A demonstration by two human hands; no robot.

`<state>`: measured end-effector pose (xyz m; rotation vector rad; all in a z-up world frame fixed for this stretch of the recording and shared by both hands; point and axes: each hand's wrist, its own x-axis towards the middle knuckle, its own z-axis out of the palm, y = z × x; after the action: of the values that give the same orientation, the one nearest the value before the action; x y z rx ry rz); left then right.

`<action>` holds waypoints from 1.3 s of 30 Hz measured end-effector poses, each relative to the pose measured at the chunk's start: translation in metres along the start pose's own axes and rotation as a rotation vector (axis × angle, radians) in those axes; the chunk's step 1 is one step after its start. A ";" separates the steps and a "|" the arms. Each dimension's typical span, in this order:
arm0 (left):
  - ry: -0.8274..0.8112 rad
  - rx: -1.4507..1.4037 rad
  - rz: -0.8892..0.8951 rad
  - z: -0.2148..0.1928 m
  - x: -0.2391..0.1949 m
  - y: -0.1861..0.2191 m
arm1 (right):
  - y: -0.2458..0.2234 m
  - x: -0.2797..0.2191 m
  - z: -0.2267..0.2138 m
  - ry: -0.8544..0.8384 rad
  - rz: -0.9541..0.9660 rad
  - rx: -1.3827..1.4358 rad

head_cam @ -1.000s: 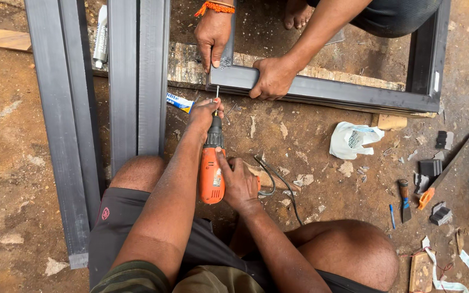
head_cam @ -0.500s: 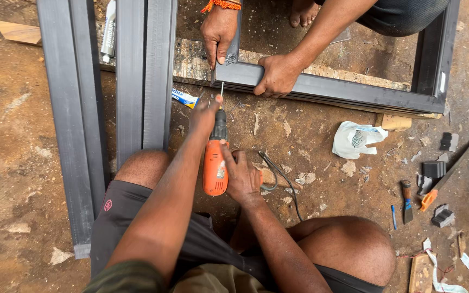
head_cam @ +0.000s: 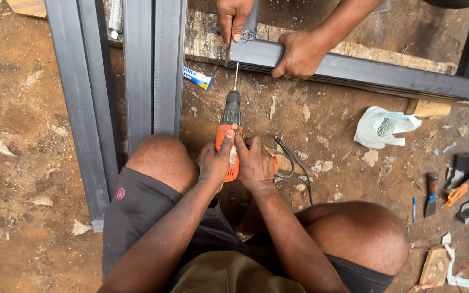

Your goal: The person uses a power drill to drive screws into a metal window frame, securing the corners and attaching a metal strip. Another person assists by holding the frame steady and handing over screws.

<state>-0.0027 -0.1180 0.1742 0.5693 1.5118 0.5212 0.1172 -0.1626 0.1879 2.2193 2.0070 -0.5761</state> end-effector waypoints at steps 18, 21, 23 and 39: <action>-0.032 0.018 -0.045 0.001 -0.009 0.021 | 0.000 0.009 -0.026 0.026 -0.119 -0.026; -0.043 -0.005 -0.022 0.003 -0.005 0.020 | 0.003 0.012 -0.028 0.035 -0.130 -0.064; -0.041 -0.033 -0.002 0.003 -0.003 0.017 | 0.003 0.013 -0.026 0.044 -0.137 -0.049; -0.065 -0.097 0.004 0.003 0.002 0.008 | 0.005 0.021 -0.037 0.036 -0.171 -0.076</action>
<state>0.0009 -0.1109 0.1776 0.5093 1.4162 0.5704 0.1313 -0.1321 0.2141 2.0440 2.2129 -0.4699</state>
